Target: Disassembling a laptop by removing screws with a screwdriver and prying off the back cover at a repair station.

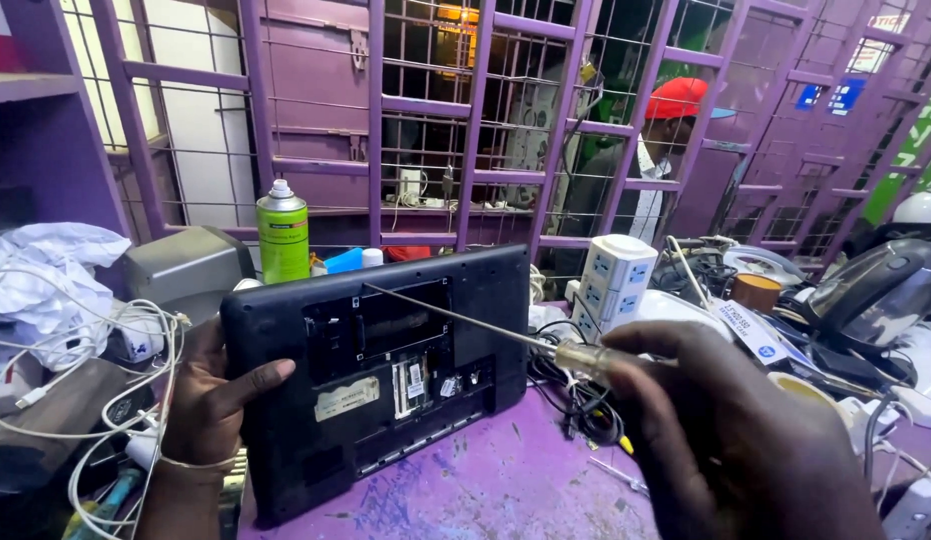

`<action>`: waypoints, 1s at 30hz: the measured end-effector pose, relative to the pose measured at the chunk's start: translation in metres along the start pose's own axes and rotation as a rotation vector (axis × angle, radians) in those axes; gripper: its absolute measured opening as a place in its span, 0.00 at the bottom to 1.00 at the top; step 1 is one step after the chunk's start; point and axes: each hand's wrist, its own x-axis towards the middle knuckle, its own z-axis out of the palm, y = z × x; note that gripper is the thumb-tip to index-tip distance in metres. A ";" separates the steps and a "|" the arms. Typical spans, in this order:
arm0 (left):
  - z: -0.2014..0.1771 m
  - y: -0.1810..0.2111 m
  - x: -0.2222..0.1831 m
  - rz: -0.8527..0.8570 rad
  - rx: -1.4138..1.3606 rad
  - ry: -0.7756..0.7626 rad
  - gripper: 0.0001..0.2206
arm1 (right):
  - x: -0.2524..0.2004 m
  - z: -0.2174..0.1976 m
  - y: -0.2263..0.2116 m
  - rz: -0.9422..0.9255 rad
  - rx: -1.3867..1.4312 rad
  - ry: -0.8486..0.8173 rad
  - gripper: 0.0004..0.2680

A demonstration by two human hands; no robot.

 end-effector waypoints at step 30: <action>-0.003 -0.006 -0.001 0.006 -0.019 -0.017 0.25 | 0.004 -0.007 -0.035 0.264 0.049 -0.161 0.12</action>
